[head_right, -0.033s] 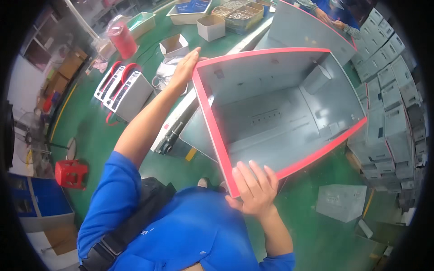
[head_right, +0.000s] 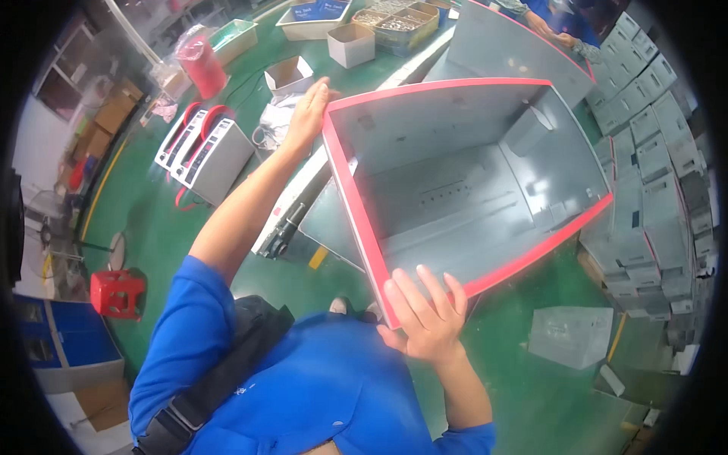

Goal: Applying red tape to the edges of metal boxes and moving boxes.

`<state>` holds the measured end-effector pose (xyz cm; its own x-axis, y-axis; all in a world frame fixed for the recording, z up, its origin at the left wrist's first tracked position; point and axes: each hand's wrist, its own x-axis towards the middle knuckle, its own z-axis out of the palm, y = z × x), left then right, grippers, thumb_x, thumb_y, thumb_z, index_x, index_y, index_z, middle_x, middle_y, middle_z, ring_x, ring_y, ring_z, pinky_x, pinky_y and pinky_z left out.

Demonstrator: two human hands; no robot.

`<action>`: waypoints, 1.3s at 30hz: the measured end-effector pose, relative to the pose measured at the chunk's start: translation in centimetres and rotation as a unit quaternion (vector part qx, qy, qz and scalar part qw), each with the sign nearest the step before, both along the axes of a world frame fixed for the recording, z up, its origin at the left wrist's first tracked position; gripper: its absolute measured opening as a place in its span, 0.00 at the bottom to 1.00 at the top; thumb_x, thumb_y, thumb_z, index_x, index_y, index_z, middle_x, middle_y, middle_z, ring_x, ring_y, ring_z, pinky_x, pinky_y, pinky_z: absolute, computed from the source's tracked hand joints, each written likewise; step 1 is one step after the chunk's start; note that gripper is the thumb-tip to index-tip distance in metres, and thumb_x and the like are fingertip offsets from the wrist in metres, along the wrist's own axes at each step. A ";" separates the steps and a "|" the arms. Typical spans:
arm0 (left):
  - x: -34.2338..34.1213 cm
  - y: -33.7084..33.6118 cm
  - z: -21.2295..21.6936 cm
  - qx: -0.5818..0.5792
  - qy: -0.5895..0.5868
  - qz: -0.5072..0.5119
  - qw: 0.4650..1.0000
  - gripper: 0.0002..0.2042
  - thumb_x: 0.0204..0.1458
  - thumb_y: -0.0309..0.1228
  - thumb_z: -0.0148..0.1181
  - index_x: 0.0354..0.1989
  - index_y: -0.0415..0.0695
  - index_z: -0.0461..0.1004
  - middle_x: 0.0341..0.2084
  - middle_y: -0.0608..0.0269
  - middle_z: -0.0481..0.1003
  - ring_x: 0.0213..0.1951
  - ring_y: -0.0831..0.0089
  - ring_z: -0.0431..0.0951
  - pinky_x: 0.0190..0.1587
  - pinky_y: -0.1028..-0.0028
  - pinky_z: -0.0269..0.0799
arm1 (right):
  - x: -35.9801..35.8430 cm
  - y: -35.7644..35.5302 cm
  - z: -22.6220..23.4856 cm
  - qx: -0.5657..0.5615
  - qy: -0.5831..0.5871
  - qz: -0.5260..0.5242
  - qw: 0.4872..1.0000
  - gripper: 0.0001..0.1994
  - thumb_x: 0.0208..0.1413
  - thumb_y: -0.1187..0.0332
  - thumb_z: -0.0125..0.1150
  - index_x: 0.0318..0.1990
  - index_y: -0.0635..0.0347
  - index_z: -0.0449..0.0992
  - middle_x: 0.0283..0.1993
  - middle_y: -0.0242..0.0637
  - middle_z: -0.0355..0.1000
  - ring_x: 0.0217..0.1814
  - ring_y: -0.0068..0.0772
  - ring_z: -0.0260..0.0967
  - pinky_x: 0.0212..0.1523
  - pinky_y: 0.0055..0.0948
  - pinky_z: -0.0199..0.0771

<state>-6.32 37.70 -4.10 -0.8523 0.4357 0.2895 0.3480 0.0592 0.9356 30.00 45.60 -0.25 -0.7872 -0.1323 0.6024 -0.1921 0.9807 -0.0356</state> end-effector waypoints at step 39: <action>28.1 -6.2 -2.9 -0.194 0.184 -0.010 0.963 0.52 0.25 0.39 0.72 0.60 0.31 0.45 0.56 0.32 0.51 0.57 0.42 0.56 0.56 0.58 0.57 | 0.6 32.5 2.9 -0.121 -0.221 -0.204 0.946 0.18 0.54 0.64 0.49 0.17 0.68 0.61 0.17 0.50 0.56 0.20 0.46 0.54 0.23 0.38 0.52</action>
